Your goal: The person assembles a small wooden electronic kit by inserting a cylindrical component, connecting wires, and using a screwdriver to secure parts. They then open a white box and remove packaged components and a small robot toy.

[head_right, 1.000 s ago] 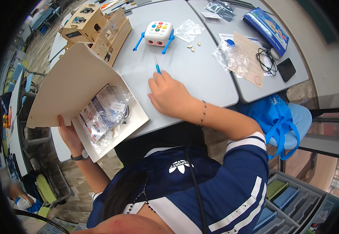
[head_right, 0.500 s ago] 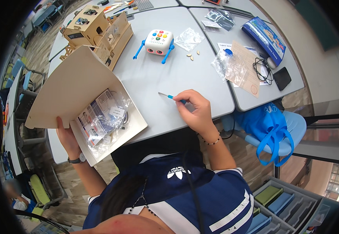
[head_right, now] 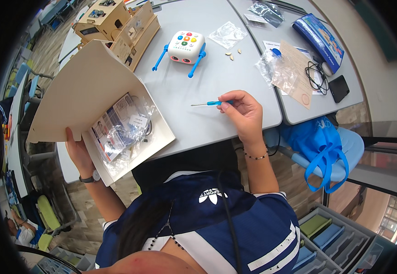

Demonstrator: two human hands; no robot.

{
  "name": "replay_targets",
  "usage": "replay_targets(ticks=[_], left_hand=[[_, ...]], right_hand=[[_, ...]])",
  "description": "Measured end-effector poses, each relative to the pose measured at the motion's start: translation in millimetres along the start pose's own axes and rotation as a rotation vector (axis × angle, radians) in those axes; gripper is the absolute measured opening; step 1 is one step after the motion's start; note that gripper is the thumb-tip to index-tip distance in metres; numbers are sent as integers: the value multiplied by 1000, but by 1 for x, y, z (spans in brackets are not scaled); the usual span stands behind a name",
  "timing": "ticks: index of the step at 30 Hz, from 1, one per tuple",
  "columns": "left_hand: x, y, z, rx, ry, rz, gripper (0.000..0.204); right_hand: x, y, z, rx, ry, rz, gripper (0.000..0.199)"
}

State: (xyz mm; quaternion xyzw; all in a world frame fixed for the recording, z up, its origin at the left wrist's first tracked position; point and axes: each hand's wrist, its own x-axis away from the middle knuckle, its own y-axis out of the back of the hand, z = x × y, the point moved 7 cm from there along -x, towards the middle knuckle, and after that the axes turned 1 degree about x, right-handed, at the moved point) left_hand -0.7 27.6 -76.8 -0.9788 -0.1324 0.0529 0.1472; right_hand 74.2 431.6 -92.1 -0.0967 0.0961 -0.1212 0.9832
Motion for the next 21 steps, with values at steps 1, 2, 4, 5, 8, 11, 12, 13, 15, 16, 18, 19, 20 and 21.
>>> replay_targets(ticks=[1, 2, 4, 5, 8, 11, 12, 13, 15, 16, 18, 19, 20, 21], left_hand=[[0, 1, 0, -3, -2, -4, 46], [-1, 1, -1, -11, 2, -17, 46], [-1, 2, -3, -27, 10, -45, 46], [-1, 4, 0, -21, 12, -51, 46], [-4, 11, 6, -8, 17, -61, 46], [-3, 15, 8, -1, 24, -67, 47], [-4, 20, 10, 4, 30, -73, 47], [-4, 23, 11, 9, 37, -79, 47], [-4, 26, 13, 22, 40, -85, 48], [-4, 27, 14, 29, 42, -87, 48], [-4, 27, 14, 24, 42, -69, 49], [-4, 26, 14, 21, 42, -60, 49], [-4, 27, 14, 23, 44, -67, 50], [-4, 27, 15, 24, 47, -75, 51]], right_hand=[[0, 2, -1, -4, -5, -3, 14], [-1, 4, -2, -8, -9, -8, 14], [-2, 7, -3, -28, -5, -16, 14], [-3, 10, -5, -38, -4, -21, 13], [-5, 17, -8, -72, -4, -21, 13], [-7, 21, -10, -77, -17, -15, 13], [-7, 22, -11, -75, -14, -16, 13], [-7, 22, -11, -74, -12, -17, 13], [-7, 23, -11, -64, -13, -18, 13], [-6, 24, -11, -58, -15, -19, 13], [-6, 24, -11, -48, -12, -22, 13], [-6, 24, -11, -44, -8, -24, 13], [-7, 24, -11, -40, -3, -27, 13], [-6, 24, -12, -39, -6, -28, 13]])
